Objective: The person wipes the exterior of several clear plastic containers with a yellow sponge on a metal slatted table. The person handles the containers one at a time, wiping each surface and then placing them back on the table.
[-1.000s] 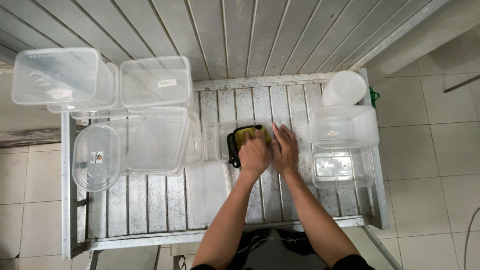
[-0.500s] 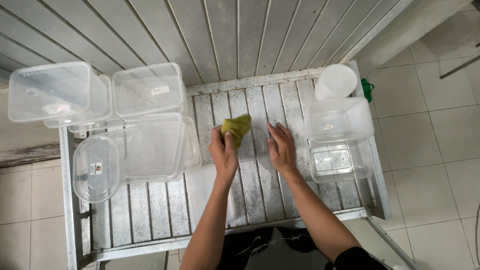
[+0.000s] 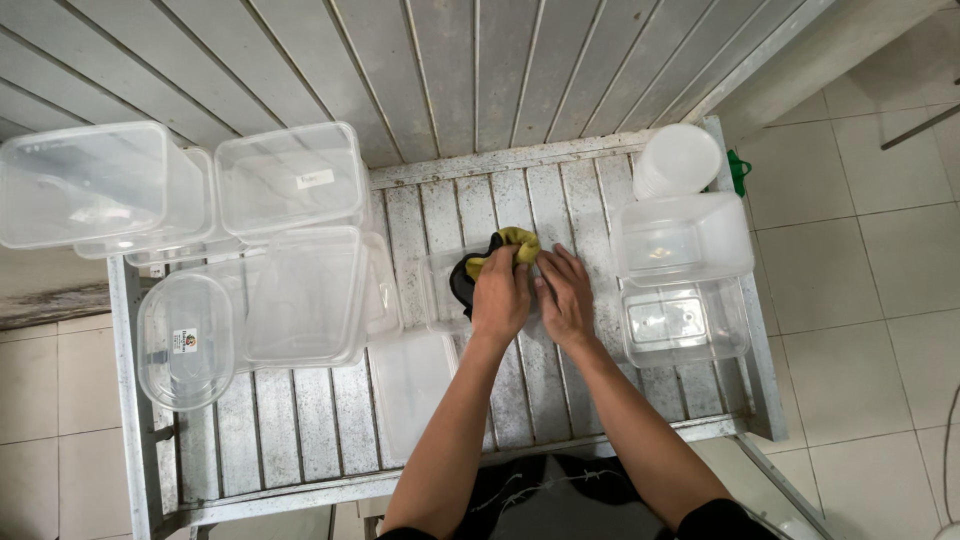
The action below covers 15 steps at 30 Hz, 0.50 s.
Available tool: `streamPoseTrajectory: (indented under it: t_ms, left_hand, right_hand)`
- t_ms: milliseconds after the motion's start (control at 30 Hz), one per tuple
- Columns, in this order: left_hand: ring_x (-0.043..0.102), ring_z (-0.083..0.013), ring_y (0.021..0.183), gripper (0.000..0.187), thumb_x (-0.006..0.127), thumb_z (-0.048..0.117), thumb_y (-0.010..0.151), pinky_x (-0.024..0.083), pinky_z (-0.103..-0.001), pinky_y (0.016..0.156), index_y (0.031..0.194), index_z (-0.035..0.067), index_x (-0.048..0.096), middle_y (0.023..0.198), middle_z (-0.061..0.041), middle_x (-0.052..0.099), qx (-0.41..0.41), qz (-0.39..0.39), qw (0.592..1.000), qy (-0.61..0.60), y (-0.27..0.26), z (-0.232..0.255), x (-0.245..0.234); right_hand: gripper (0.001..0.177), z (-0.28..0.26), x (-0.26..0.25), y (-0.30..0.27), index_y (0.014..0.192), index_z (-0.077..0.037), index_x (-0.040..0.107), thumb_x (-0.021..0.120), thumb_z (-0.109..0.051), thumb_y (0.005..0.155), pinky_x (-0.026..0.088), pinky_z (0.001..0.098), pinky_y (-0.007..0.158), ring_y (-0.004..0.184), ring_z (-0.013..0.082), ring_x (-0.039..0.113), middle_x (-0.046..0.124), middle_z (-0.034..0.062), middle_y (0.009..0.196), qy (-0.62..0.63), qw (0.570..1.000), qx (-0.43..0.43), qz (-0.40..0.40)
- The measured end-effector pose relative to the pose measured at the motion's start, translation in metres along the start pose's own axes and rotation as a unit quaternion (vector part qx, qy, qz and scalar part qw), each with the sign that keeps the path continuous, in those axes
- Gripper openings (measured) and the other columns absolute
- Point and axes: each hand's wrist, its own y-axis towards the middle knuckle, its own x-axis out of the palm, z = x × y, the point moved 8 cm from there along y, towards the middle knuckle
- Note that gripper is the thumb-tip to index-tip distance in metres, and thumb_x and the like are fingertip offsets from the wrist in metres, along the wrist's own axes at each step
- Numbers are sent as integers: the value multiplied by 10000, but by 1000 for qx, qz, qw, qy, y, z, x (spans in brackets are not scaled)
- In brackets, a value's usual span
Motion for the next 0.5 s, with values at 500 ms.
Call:
streamPoseTrajectory:
  t_ms: [500]
  left_hand:
    - [679, -358, 1043, 241, 613, 216, 853, 504, -498, 949, 1033, 80, 699, 1047, -179, 737, 42, -284, 920, 266, -15, -15, 5]
  right_hand:
    - [493, -16, -10, 1, 1480, -99, 567, 459, -256, 1025, 341, 458, 1198, 1389, 361, 493, 646, 137, 1380, 23, 1000, -6, 8]
